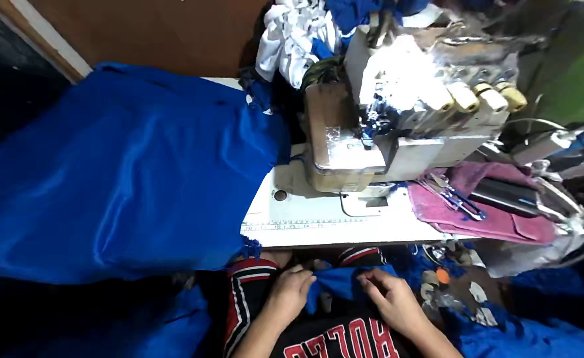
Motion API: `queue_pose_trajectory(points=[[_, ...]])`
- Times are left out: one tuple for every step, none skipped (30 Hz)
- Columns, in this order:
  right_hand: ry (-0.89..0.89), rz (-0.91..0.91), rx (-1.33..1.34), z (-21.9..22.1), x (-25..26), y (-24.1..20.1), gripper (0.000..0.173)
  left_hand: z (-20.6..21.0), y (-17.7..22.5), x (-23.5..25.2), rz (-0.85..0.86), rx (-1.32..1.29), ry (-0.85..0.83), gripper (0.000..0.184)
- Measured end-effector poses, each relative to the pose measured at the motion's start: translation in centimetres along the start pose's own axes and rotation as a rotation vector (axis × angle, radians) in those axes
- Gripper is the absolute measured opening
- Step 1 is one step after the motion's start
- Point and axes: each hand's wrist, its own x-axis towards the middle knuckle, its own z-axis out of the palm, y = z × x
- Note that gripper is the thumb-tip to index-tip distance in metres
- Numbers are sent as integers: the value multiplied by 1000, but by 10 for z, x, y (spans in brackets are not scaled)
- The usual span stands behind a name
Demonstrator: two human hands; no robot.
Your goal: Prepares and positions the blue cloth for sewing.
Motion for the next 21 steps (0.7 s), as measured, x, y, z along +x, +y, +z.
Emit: queue_pose_trajectory(points=[[-12, 9, 11, -1, 0, -1, 28, 1, -1, -12, 36, 51, 92, 33], [-28, 21, 14, -2, -1, -1, 29, 4, -2, -23, 61, 98, 167, 30], [-46, 31, 12, -2, -1, -1, 30, 7, -2, -32, 66, 133, 207, 29], [-60, 41, 8, -2, -2, -1, 30, 9, -2, -38, 61, 150, 229, 29], [-71, 47, 6, -3, -1, 0, 31, 11, -3, -41, 56, 142, 248, 30], [-72, 42, 13, -3, -1, 0, 30, 10, -3, -42, 50, 99, 275, 31], [-60, 21, 25, -3, -2, 1, 30, 9, -3, -44, 34, 14, 298, 33], [-46, -15, 33, -4, -5, -1, 29, 6, -1, -46, 20, -110, 321, 35], [-36, -73, 28, -5, -12, -7, 30, 0, 3, -49, 12, -238, 331, 36], [-33, -142, 5, -7, -21, -19, 30, -6, 11, -52, 16, -326, 323, 36], [-41, -214, -11, -8, -31, -33, 30, -12, 20, -54, 38, -390, 315, 37], [-77, -273, 5, -7, -42, -48, 29, -17, 30, -57, 71, -425, 313, 37], [-151, -292, 62, -3, -52, -60, 30, -19, 40, -61, 97, -433, 310, 37], [-263, -259, 179, 2, -59, -70, 32, -22, 48, -64, 119, -450, 298, 37], [-391, -180, 381, 8, -61, -74, 38, -25, 57, -66, 134, -511, 265, 37], [-469, -74, 666, 15, -59, -72, 46, -30, 66, -69, 141, -622, 197, 35], [-460, 63, 988, 20, -57, -68, 54, -37, 75, -74, 146, -738, 92, 30], [-343, 207, 1309, 20, -54, -63, 60, -46, 84, -82, 153, -830, -22, 23], [-138, 317, 1553, 10, -49, -58, 54, -57, 91, -92, 154, -876, -115, 15], [118, 382, 1689, -5, -43, -48, 46, -69, 94, -102, 162, -901, -154, 12], [337, 375, 1753, -24, -37, -33, 42, -79, 93, -113, 172, -916, -149, 13]])
